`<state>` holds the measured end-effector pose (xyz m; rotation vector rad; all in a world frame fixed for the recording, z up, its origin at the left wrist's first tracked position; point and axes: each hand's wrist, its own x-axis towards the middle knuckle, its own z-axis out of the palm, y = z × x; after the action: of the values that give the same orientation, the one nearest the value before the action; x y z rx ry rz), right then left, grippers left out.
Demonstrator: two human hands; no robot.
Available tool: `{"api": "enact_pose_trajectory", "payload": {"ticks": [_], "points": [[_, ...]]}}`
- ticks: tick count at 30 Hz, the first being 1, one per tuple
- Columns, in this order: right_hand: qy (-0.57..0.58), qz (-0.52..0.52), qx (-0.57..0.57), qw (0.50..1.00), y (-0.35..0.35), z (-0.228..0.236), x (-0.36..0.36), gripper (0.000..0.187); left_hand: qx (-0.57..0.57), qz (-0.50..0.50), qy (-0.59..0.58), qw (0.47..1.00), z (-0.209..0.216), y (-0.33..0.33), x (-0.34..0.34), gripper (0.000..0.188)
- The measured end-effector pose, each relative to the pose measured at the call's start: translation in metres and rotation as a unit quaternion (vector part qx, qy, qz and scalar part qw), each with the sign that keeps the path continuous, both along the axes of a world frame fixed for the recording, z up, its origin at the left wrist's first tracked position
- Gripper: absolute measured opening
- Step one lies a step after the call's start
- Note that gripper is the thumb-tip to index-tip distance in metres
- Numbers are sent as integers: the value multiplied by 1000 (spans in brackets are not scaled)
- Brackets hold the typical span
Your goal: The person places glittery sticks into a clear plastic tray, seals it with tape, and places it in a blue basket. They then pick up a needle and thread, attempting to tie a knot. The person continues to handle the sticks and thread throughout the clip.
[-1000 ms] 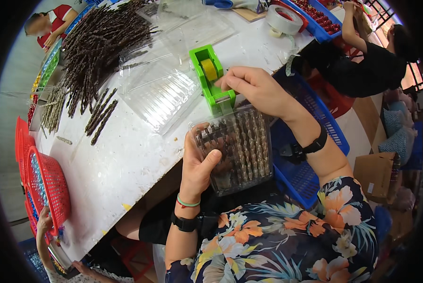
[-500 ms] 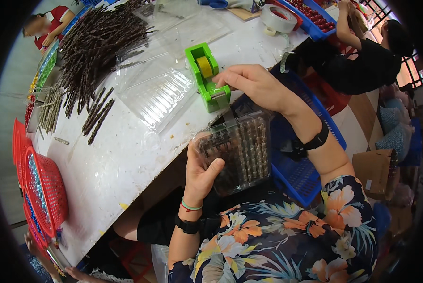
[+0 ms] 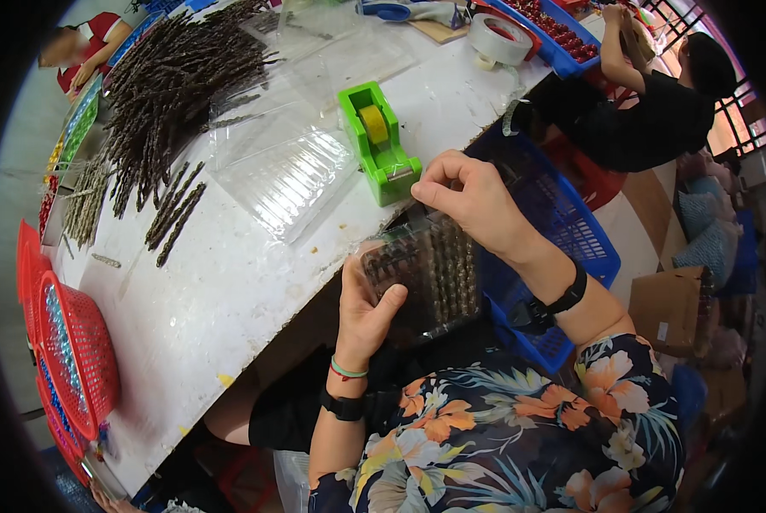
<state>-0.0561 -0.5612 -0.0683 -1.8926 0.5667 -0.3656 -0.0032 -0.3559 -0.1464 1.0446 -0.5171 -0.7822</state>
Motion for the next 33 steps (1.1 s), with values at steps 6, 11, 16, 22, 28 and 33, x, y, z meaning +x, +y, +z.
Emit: {"api": "enact_pose_trajectory", "payload": {"ticks": [6,11,16,22,28,33], "points": [[-2,-11,59,998,3,-17,-9,20,17,-3,-45,999,5,4,3,59],[-46,4,116,992,1,8,0,22,7,-9,-27,1000,11,4,4,59],[-7,4,82,997,6,11,0,24,14,-1,-23,1000,10,4,2,59],[-16,5,75,997,14,22,-4,19,15,-15,-36,999,11,12,0,57],[-25,4,102,994,17,13,-9,16,12,-14,-15,1000,3,15,-7,56],[-20,-9,26,999,22,13,-7,18,-10,-9,14,1000,3,14,-10,55]]}}
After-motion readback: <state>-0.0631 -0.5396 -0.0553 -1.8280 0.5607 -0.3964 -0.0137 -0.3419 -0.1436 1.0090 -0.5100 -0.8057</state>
